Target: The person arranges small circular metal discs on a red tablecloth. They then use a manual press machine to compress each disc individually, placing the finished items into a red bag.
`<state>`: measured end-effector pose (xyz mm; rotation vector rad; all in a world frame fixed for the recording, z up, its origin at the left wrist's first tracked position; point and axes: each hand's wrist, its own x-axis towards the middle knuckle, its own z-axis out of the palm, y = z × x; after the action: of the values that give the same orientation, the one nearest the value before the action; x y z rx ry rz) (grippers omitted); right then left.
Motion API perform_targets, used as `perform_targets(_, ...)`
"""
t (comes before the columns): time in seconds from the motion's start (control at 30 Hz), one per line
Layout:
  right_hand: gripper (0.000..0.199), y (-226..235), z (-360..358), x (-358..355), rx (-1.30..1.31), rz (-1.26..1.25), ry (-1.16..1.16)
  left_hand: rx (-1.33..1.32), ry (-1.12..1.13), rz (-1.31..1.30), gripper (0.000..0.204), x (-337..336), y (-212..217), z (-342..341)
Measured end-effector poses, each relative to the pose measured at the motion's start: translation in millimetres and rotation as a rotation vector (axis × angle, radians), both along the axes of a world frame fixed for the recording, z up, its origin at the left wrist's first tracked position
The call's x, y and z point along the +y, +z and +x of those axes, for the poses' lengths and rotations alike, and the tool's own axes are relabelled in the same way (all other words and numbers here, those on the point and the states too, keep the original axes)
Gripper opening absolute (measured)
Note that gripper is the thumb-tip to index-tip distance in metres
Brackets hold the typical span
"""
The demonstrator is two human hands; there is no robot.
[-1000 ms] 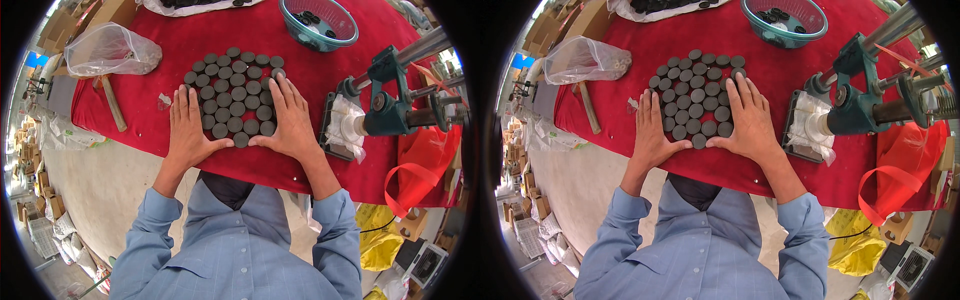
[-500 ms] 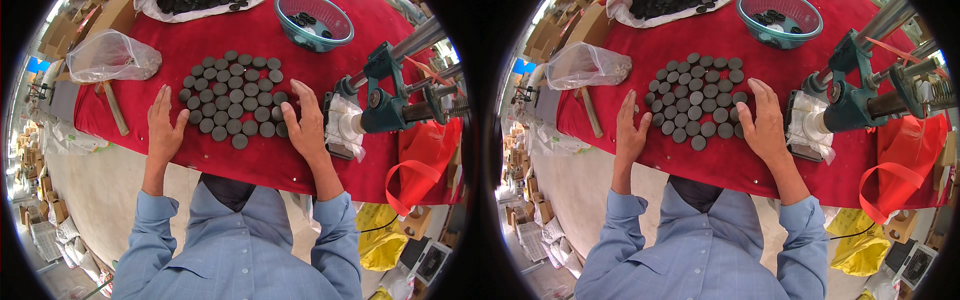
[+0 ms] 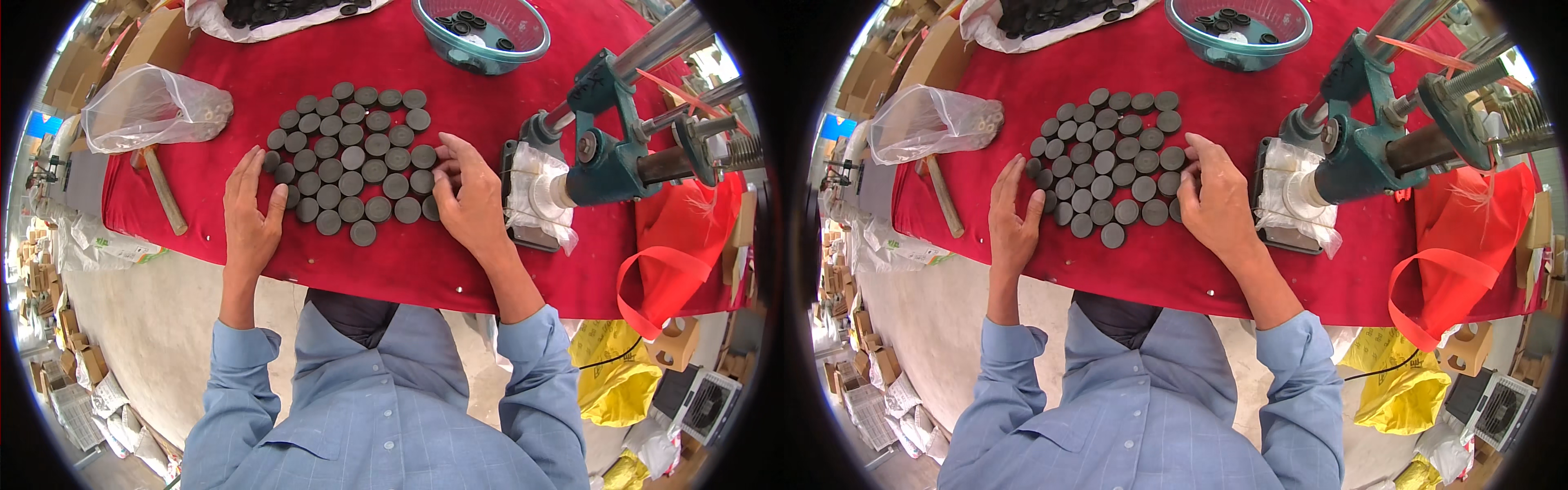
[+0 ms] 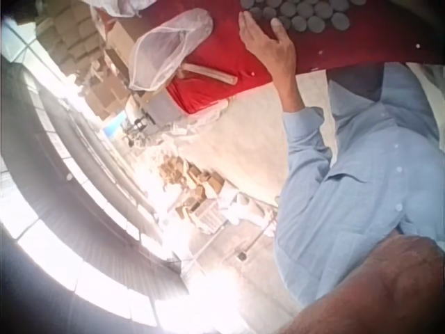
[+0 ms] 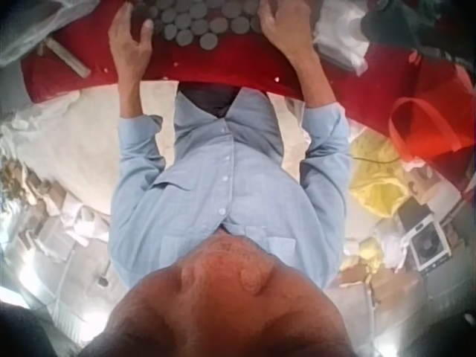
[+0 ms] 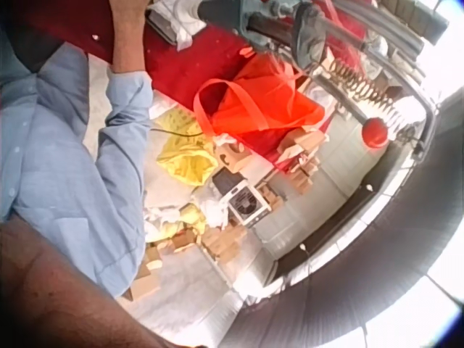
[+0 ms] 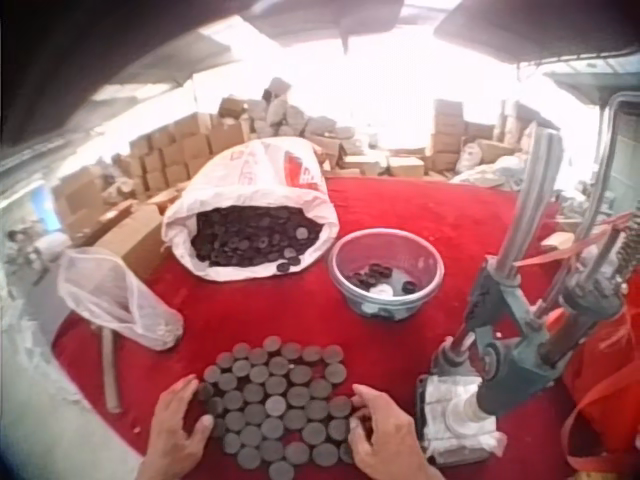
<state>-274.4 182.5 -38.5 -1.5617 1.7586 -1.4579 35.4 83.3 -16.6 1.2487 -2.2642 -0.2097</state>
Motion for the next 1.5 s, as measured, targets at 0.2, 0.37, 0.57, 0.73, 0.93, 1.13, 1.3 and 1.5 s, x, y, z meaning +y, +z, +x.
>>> perform_targets(0.2,0.056,-3,0,-3,0.059,-0.121,-0.022,0.033,-0.055,-0.011,0.055,3,5,-13)
perform_targets(0.37,0.056,0,-3,-1,0.008,-0.086,-0.064,0.063,-0.025,0.003,0.052,4,7,-9)
perform_targets(0.57,0.052,6,-5,-2,0.311,-0.135,-0.029,0.069,-0.084,-0.04,0.048,12,7,-12)
perform_targets(0.73,0.051,7,-2,-3,0.595,-0.088,0.015,0.117,-0.078,-0.008,0.047,22,2,-14)
perform_targets(0.93,0.047,13,-4,-5,0.773,-0.065,0.008,0.153,-0.058,0.018,0.044,35,-5,-8)
perform_targets(1.13,0.042,17,-2,-16,0.918,-0.066,-0.013,0.171,-0.094,0.022,0.042,45,6,-18)
perform_targets(1.3,0.048,2,-1,-16,0.804,-0.109,-0.016,0.097,-0.212,-0.037,0.045,48,16,-43)
perform_targets(1.5,0.057,1,-1,-8,0.555,-0.087,-0.135,-0.203,-0.266,-0.098,0.05,58,12,-93)
